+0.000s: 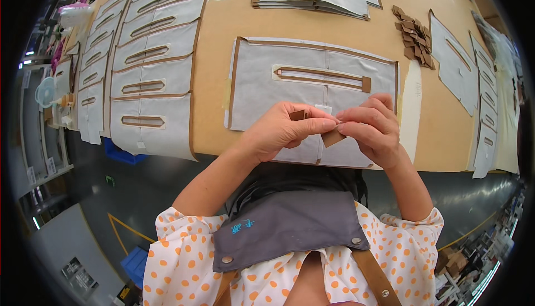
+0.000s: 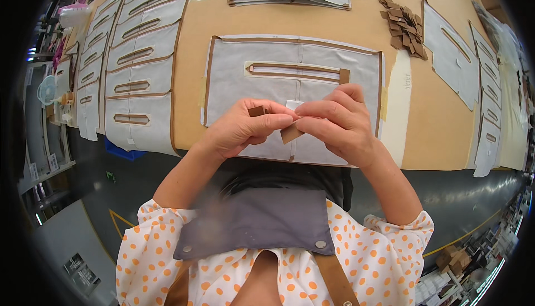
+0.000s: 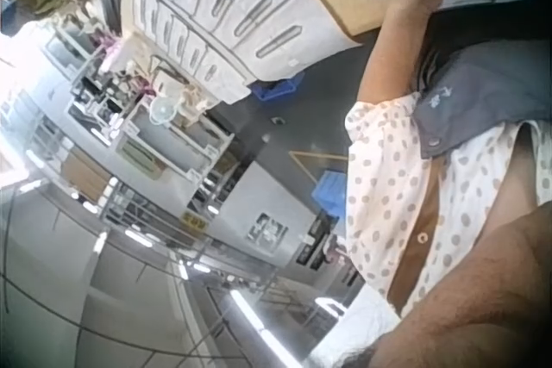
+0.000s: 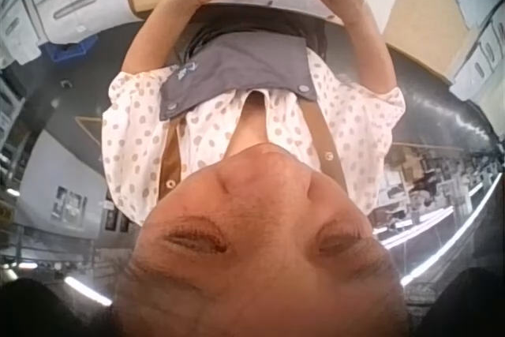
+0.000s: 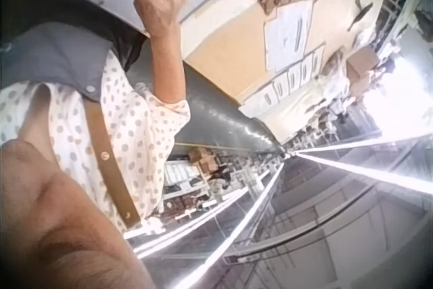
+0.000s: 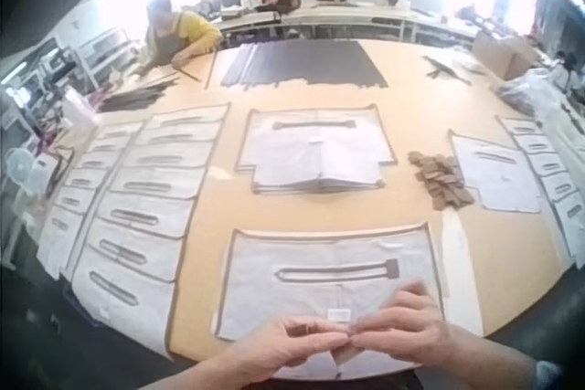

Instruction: The recorder is applying small leather strips/tabs to larger white leather pattern pieces on a workbench.

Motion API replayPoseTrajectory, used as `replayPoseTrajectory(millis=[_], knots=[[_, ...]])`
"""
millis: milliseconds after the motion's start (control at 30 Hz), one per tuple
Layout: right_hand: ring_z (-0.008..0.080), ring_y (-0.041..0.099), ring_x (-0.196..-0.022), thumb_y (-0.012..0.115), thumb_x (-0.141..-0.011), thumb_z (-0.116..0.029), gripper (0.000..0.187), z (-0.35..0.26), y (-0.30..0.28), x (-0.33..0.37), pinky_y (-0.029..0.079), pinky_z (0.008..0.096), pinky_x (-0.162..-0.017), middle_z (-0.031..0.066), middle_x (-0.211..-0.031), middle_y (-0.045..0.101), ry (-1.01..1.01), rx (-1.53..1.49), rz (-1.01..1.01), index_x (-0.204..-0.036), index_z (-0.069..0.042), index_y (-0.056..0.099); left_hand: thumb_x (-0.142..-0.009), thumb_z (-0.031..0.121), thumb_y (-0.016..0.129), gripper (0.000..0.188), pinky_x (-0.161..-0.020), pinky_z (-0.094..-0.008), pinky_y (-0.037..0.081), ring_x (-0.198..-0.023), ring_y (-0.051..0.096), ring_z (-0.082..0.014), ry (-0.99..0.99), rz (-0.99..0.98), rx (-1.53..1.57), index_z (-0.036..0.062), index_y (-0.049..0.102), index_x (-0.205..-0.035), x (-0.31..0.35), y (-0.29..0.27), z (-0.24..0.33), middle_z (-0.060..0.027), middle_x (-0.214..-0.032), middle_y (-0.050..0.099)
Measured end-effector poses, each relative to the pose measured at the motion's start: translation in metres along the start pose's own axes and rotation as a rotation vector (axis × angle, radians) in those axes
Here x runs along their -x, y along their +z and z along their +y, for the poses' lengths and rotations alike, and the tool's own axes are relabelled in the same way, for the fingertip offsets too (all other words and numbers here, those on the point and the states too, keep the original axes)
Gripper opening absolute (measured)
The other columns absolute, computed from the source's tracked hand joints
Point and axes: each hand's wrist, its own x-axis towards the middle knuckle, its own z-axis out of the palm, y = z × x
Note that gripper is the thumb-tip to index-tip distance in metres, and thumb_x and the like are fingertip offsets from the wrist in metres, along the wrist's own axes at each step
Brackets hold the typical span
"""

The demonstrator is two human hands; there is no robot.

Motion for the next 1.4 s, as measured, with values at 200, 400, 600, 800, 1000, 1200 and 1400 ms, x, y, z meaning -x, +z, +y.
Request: replayPoseTrajectory(millis=[200,400,600,800,1000,1200,1400], knots=[[0.0166,0.056,-0.071,0.075,-0.073,-0.006,0.025,0.002,0.015,-0.008,0.038,0.0324,-0.071,-0.0013,-0.094,0.068,0.090,-0.043,-0.068,-0.095,-0.015,0.072,-0.089,0.018,0.077,0.020,-0.049,-0.0184,0.029,-0.058,0.041,-0.0007,0.100,0.079,-0.119,0.0040,0.075,-0.104,0.001,-0.014,-0.005,0.0023,-0.081,0.068],[0.0136,0.053,-0.072,0.076,-0.069,-0.011,0.028,0.004,0.029,-0.009,0.039,0.0305,-0.074,-0.0055,-0.091,0.065,-0.035,-0.024,-0.048,-0.096,-0.018,0.072,-0.090,0.017,0.076,0.022,-0.053,-0.0175,0.033,-0.068,0.051,-0.0016,-0.045,0.032,0.043,0.0049,0.075,-0.108,0.013,-0.032,-0.008,-0.0003,-0.087,0.071],[0.0172,0.056,-0.078,0.078,-0.070,-0.012,0.034,0.015,0.046,-0.018,0.044,0.0327,-0.074,-0.0004,-0.101,0.065,0.105,0.032,-0.120,-0.103,-0.014,0.071,-0.092,0.020,0.075,0.024,-0.059,-0.0187,0.040,-0.075,0.057,-0.0021,0.004,0.138,-0.121,0.0045,0.075,-0.110,0.024,-0.042,0.001,0.0006,-0.090,0.072],[0.0223,0.056,-0.086,0.079,-0.078,-0.016,0.041,0.006,0.073,-0.019,0.049,0.0372,-0.077,0.0032,-0.109,0.060,0.273,0.066,-0.285,-0.116,-0.009,0.066,-0.094,0.014,0.072,0.021,-0.060,-0.0172,0.038,-0.070,0.051,-0.0004,0.267,0.444,-0.317,0.0016,0.075,-0.110,0.018,-0.074,0.012,0.0028,-0.087,0.069],[0.0223,0.054,-0.092,0.078,-0.078,-0.018,0.048,0.007,0.085,-0.011,0.046,0.0380,-0.080,0.0030,-0.112,0.059,0.252,0.132,-0.309,-0.122,-0.007,0.066,-0.095,0.010,0.070,0.018,-0.067,-0.0196,0.044,-0.075,0.056,-0.0025,0.280,0.451,-0.460,0.0012,0.075,-0.110,0.005,-0.073,0.018,0.0021,-0.086,0.069],[0.0214,0.053,-0.091,0.078,-0.076,-0.019,0.050,0.007,0.086,-0.008,0.044,0.0373,-0.079,0.0026,-0.112,0.058,0.257,0.151,-0.289,-0.124,-0.007,0.066,-0.092,0.011,0.073,0.016,-0.070,-0.0205,0.046,-0.078,0.058,-0.0041,0.287,0.525,-0.538,0.0011,0.075,-0.104,-0.004,-0.082,0.026,0.0001,-0.085,0.070],[0.0205,0.051,-0.091,0.077,-0.077,-0.021,0.048,0.008,0.089,-0.005,0.042,0.0363,-0.080,0.0020,-0.112,0.056,0.262,0.151,-0.271,-0.122,-0.007,0.066,-0.089,0.015,0.076,0.016,-0.070,-0.0215,0.046,-0.078,0.059,-0.0054,0.148,0.519,-0.539,0.0012,0.074,-0.097,-0.014,-0.086,0.042,-0.0002,-0.085,0.070]])
